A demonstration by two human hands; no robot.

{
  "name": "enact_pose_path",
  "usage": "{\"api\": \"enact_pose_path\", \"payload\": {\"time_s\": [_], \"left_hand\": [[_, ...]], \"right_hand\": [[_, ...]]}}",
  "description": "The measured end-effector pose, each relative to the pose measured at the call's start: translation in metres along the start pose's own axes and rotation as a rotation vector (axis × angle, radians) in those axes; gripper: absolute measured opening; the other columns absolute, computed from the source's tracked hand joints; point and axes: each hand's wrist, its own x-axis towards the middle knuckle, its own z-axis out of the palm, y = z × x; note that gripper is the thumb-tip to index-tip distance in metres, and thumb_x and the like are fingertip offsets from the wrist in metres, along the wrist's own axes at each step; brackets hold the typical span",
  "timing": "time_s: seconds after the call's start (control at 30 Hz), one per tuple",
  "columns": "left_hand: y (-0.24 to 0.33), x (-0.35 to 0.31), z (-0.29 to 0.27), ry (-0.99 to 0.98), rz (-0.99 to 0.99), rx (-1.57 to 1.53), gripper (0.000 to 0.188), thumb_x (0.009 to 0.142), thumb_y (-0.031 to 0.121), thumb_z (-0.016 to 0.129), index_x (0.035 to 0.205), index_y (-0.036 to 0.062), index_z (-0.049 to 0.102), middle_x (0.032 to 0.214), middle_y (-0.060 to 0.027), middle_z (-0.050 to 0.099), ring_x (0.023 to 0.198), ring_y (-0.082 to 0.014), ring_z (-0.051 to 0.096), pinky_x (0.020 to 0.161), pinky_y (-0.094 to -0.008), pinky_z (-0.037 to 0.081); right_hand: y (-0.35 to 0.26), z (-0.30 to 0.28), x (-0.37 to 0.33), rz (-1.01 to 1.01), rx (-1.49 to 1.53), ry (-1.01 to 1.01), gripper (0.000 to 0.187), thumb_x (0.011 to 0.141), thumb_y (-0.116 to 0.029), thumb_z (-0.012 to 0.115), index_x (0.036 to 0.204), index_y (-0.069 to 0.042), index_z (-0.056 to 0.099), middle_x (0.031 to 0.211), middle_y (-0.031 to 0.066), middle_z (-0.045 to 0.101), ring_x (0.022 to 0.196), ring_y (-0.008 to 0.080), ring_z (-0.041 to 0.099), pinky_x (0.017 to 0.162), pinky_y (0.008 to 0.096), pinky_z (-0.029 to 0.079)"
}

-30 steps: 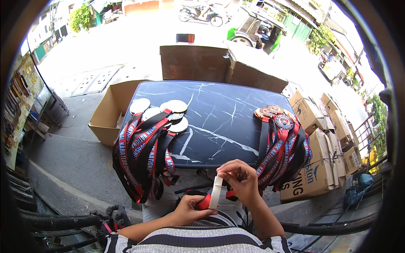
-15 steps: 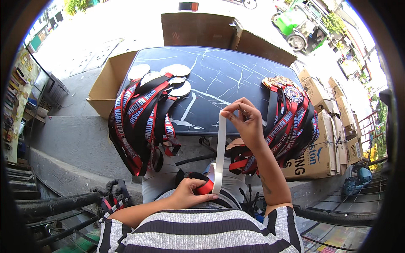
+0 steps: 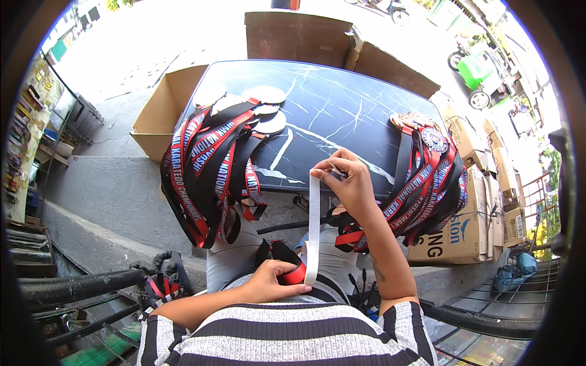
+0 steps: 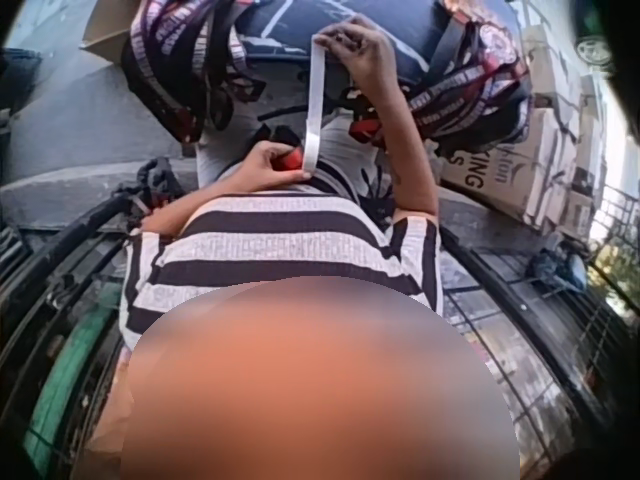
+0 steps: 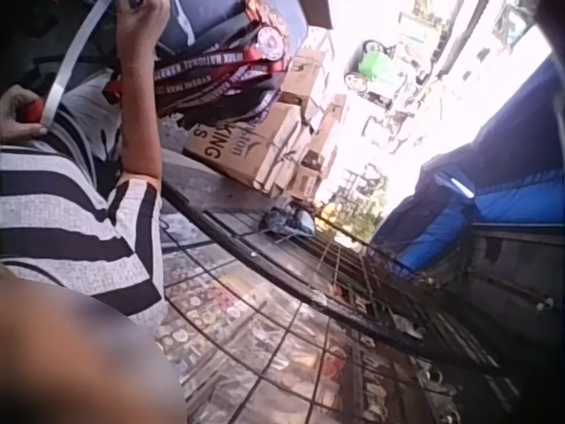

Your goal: The person assembles karate championship medals by attaching red and black ribbons to metal medallions using white adhesive tape. They repeatedly cut tape, wrap it around the ribbon ends, and secure the medallions, handling multiple ribbons and medallions throughout the clip.

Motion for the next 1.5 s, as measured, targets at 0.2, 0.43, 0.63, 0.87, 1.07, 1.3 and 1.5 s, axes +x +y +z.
{"api": "enact_pose_path", "payload": {"time_s": [0.2,0.43,0.63,0.87,1.07,1.3,1.5], "left_hand": [[-0.002,-0.002,0.002,0.035,0.008,-0.015,0.027,0.084,0.022,0.081,0.089,-0.0028,0.072,0.074,0.0004,0.067,0.071,-0.0021,0.055,0.066,-0.0220,0.045],[-0.004,-0.006,0.001,0.077,-0.065,-0.043,0.023,0.082,0.019,0.081,0.091,-0.0016,0.074,0.077,0.0012,0.069,0.071,-0.0020,0.055,0.068,-0.0205,0.045],[-0.006,-0.010,0.004,0.081,-0.028,-0.086,0.023,0.083,0.017,0.081,0.090,-0.0024,0.073,0.077,0.0011,0.068,0.073,-0.0018,0.055,0.067,-0.0203,0.045],[-0.008,-0.015,0.006,0.122,-0.076,-0.034,0.020,0.083,0.016,0.081,0.091,-0.0015,0.073,0.078,0.0011,0.069,0.072,-0.0018,0.057,0.066,-0.0202,0.046],[-0.009,-0.015,0.008,0.144,-0.097,-0.069,0.021,0.083,0.015,0.081,0.096,-0.0014,0.074,0.082,0.0001,0.071,0.073,-0.0030,0.059,0.069,-0.0208,0.047],[-0.010,-0.014,0.008,0.133,-0.041,-0.086,0.019,0.083,0.013,0.080,0.094,-0.0013,0.073,0.082,-0.0001,0.071,0.073,-0.0037,0.059,0.069,-0.0211,0.047],[-0.008,-0.014,0.009,0.142,-0.024,-0.083,0.020,0.085,0.016,0.079,0.093,-0.0013,0.073,0.081,0.0000,0.070,0.073,-0.0034,0.058,0.069,-0.0209,0.046]], "right_hand": [[-0.001,0.005,0.003,-0.003,0.015,-0.027,0.016,0.079,-0.018,0.081,0.090,-0.006,0.078,0.079,0.0057,0.060,0.071,0.0188,0.057,0.064,0.0311,0.045],[-0.005,0.011,0.005,-0.017,-0.027,0.001,0.019,0.078,-0.025,0.081,0.084,-0.008,0.078,0.081,0.0046,0.062,0.069,0.0217,0.061,0.063,0.0333,0.047],[-0.004,0.012,0.002,-0.038,-0.031,0.007,0.018,0.076,-0.021,0.084,0.085,-0.006,0.078,0.079,0.0042,0.061,0.070,0.0185,0.058,0.063,0.0315,0.046],[-0.002,0.012,0.000,-0.069,-0.047,0.010,0.021,0.077,-0.028,0.081,0.083,-0.008,0.077,0.083,0.0076,0.063,0.070,0.0285,0.062,0.064,0.0381,0.048],[-0.004,0.014,0.000,-0.059,-0.031,0.125,0.043,0.074,-0.032,0.085,0.110,-0.013,0.069,0.090,0.0039,0.062,0.077,0.0211,0.062,0.067,0.0345,0.051],[-0.003,0.011,0.004,-0.027,-0.061,0.043,0.040,0.080,-0.029,0.081,0.112,-0.010,0.064,0.093,0.0080,0.062,0.081,0.0245,0.063,0.073,0.0364,0.051],[-0.011,-0.020,-0.023,0.104,0.244,-0.027,0.039,0.093,-0.025,0.066,0.121,-0.001,0.053,0.097,0.0082,0.051,0.090,0.0183,0.054,0.078,0.0328,0.046]]}}
